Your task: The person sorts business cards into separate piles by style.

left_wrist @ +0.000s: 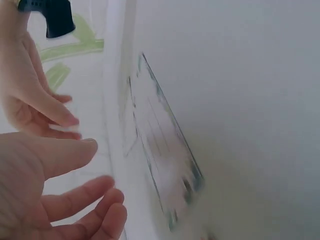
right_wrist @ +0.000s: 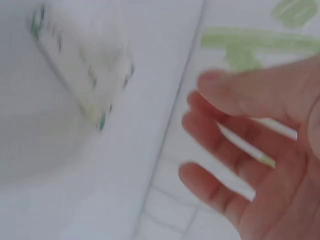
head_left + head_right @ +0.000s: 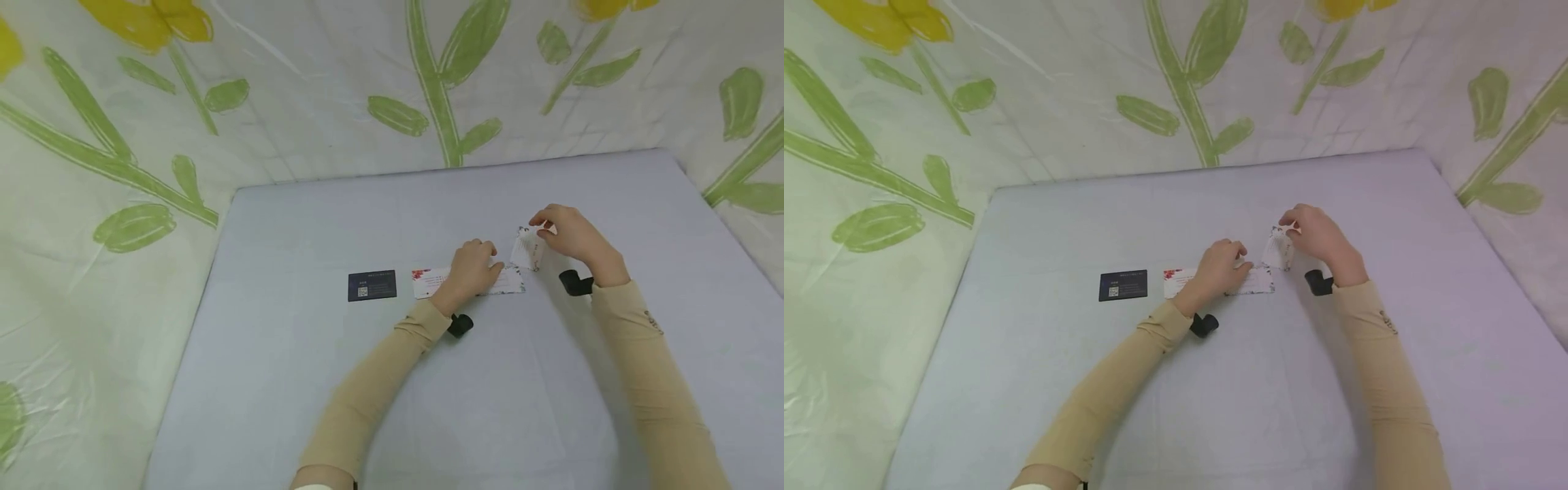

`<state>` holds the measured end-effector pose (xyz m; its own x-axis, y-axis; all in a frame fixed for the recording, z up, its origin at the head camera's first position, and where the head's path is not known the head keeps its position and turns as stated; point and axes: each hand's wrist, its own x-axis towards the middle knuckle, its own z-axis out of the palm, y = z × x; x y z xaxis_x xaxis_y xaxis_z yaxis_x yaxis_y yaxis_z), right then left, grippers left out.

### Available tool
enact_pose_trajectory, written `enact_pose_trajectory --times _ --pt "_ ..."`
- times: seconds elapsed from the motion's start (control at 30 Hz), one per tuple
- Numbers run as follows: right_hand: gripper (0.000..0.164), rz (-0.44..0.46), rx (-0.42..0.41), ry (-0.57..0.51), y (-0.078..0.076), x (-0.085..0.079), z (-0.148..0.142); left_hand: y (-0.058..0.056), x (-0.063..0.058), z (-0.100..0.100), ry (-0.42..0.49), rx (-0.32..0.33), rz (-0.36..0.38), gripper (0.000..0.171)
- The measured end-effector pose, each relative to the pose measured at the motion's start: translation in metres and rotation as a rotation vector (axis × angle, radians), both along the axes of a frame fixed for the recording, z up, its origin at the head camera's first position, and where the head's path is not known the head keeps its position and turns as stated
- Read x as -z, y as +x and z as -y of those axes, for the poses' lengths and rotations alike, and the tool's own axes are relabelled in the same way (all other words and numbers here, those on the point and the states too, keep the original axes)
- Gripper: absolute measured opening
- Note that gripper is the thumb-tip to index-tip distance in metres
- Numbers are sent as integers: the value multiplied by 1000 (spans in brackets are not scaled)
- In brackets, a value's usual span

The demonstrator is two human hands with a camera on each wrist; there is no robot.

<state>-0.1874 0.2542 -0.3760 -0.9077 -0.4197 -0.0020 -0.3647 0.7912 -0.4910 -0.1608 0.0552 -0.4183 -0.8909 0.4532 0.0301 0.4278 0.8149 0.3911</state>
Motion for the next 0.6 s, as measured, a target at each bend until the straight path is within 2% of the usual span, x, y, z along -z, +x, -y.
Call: enact_pose_trajectory --times 0.13,0.23,0.33,0.43,0.6 --pt "35 52 -102 66 -12 1 -9 -3 -3 -24 -89 -66 26 37" --pt "44 89 -136 99 -16 9 -10 -6 3 -40 -184 -109 20 45" --pt "53 109 -160 115 -19 16 -11 -8 9 -53 -246 -141 -1 53" --pt "59 137 -163 130 -21 22 -12 -10 14 -64 -271 -173 -26 59" --pt "58 155 -159 143 -20 25 -14 -10 16 -81 -320 -222 -43 66"
